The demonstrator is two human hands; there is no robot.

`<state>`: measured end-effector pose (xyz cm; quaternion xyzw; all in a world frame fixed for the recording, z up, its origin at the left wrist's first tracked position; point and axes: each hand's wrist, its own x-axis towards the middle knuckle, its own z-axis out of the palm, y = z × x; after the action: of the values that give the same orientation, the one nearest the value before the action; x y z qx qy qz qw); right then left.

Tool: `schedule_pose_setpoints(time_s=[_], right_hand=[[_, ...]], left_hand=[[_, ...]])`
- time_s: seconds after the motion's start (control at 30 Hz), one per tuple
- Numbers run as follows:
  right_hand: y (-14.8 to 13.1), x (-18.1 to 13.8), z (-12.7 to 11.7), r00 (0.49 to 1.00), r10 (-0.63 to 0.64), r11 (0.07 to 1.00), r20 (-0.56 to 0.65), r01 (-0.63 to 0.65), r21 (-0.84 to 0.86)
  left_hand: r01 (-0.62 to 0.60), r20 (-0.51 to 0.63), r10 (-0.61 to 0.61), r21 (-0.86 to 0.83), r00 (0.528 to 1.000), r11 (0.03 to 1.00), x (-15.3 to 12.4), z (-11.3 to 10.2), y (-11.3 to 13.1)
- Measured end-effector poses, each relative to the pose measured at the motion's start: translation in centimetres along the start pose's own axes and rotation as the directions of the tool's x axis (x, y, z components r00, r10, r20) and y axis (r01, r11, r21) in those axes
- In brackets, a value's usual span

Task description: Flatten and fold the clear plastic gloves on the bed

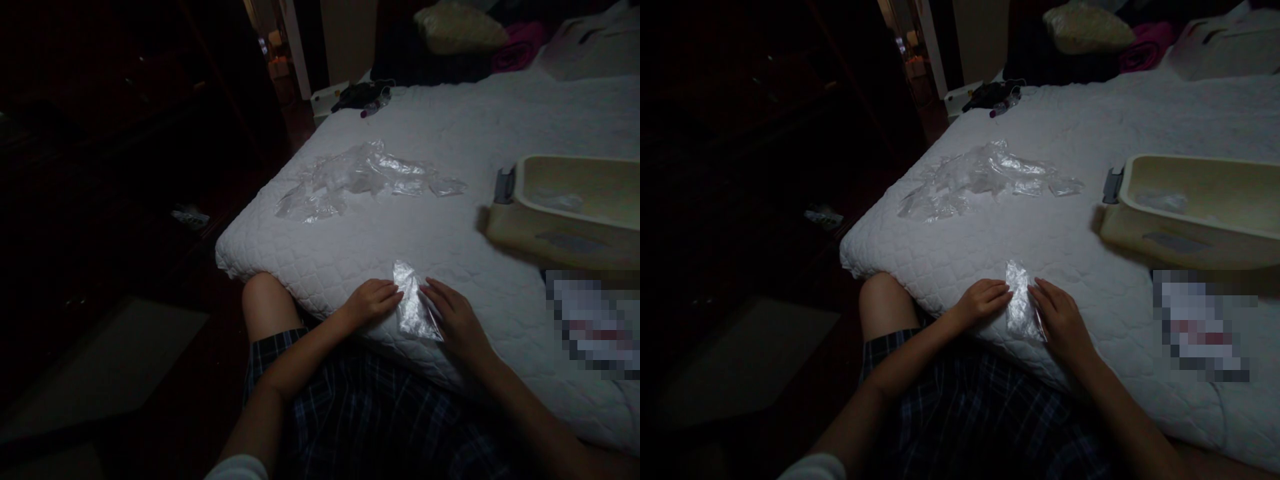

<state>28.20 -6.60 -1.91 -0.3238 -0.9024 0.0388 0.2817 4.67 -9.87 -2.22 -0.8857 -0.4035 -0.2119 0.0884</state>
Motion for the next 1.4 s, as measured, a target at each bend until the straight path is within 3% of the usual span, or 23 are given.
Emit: schedule_pose_setpoints(time_s=[0.33,0.57,0.73,1.0,1.23,1.4], right_hand=[[-0.4,-0.4,-0.5,0.995,-0.080,0.993,-0.063,0.085,0.079],[-0.2,-0.5,-0.6,0.990,-0.127,0.988,-0.057,0.131,0.086],[-0.2,-0.6,-0.6,0.993,-0.111,0.989,-0.040,0.115,0.095],[-0.1,-0.6,-0.2,0.981,-0.181,0.979,-0.067,0.186,0.083],[0.7,-0.5,0.1,0.974,-0.221,0.964,-0.051,0.226,0.138],[0.7,-0.2,0.1,1.000,-0.007,0.978,-0.019,0.011,0.210]], left_hand=[[-0.070,0.013,0.070,0.002,0.997,0.998,0.1,0.2,0.2],[-0.087,-0.052,0.086,-0.032,0.995,0.996,-0.3,1.1,0.1],[-0.100,-0.171,0.103,0.028,0.980,0.995,-0.5,1.2,0.2],[-0.115,-0.123,0.107,-0.062,0.987,0.991,-0.4,1.1,0.3],[0.011,-0.124,-0.028,-0.136,0.992,0.991,-0.5,1.9,0.2],[0.140,-0.156,-0.171,-0.191,0.973,0.971,-0.3,1.5,0.6]])
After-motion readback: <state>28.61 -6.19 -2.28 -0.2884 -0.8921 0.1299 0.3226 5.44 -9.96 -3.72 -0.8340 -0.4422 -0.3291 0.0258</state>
